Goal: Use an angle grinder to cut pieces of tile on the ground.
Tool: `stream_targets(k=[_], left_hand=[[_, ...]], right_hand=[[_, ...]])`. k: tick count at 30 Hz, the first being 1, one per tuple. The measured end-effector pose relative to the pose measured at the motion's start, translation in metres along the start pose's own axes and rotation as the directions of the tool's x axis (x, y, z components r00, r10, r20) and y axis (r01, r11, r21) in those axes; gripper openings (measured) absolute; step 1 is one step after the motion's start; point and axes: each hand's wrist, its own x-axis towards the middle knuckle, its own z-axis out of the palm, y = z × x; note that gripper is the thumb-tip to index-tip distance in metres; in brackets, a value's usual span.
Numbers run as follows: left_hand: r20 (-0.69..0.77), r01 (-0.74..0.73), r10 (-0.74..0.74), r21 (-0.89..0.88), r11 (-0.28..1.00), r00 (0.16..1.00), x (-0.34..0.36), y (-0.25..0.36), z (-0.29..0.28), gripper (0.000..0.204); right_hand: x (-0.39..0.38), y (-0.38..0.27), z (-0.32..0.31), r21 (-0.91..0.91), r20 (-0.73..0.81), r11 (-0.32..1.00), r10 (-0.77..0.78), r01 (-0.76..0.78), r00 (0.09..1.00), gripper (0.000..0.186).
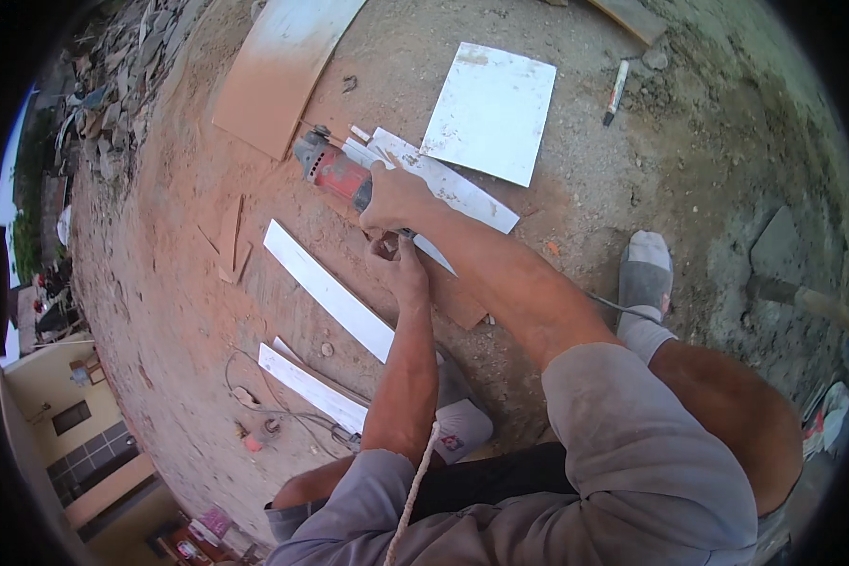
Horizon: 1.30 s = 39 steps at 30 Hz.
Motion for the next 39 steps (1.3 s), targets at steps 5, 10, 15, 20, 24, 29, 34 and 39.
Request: stream_targets(k=[5,10,15,20,24,29,34,39], left_hand=[[0.043,0.038,-0.036,-0.058,0.998,0.998,0.006,-0.004,-0.006,0.064],[0.086,0.054,-0.050,-0.045,0.998,0.995,0.012,-0.021,-0.012,0.062],[0.060,0.043,-0.037,-0.098,0.994,0.998,0.009,-0.023,-0.005,0.065],[0.023,0.055,-0.054,-0.060,0.997,0.998,0.006,-0.019,-0.005,0.068],[0.004,0.052,-0.052,-0.024,0.998,0.999,0.009,-0.022,-0.008,0.069],[0.014,0.049,-0.050,0.053,0.997,0.999,0.003,-0.007,-0.007,0.070],[-0.001,0.048,-0.048,0.094,0.994,0.999,0.005,-0.008,-0.010,0.071],[0.016,0.033,-0.035,0.095,0.995,0.999,0.005,-0.014,-0.007,0.072]], right_hand=[[0.001,-0.009,0.000,-0.007,0.021,1.000,-0.013,0.013,1.000,0.068],[0.006,-0.016,0.001,-0.041,0.061,0.998,0.042,-0.039,0.997,0.074],[0.009,-0.012,0.003,-0.052,0.065,0.997,0.067,-0.064,0.996,0.075],[0.010,-0.010,0.006,-0.039,0.027,0.998,0.042,-0.041,0.999,0.070],[0.012,-0.014,0.008,-0.046,0.033,0.998,0.034,-0.033,0.999,0.071],[0.016,-0.009,0.009,-0.093,0.039,0.994,0.060,-0.056,0.997,0.074],[0.015,-0.015,0.010,-0.097,0.041,0.994,0.056,-0.051,0.998,0.072],[0.016,-0.014,0.010,-0.098,0.029,0.993,0.063,-0.060,0.998,0.072]])
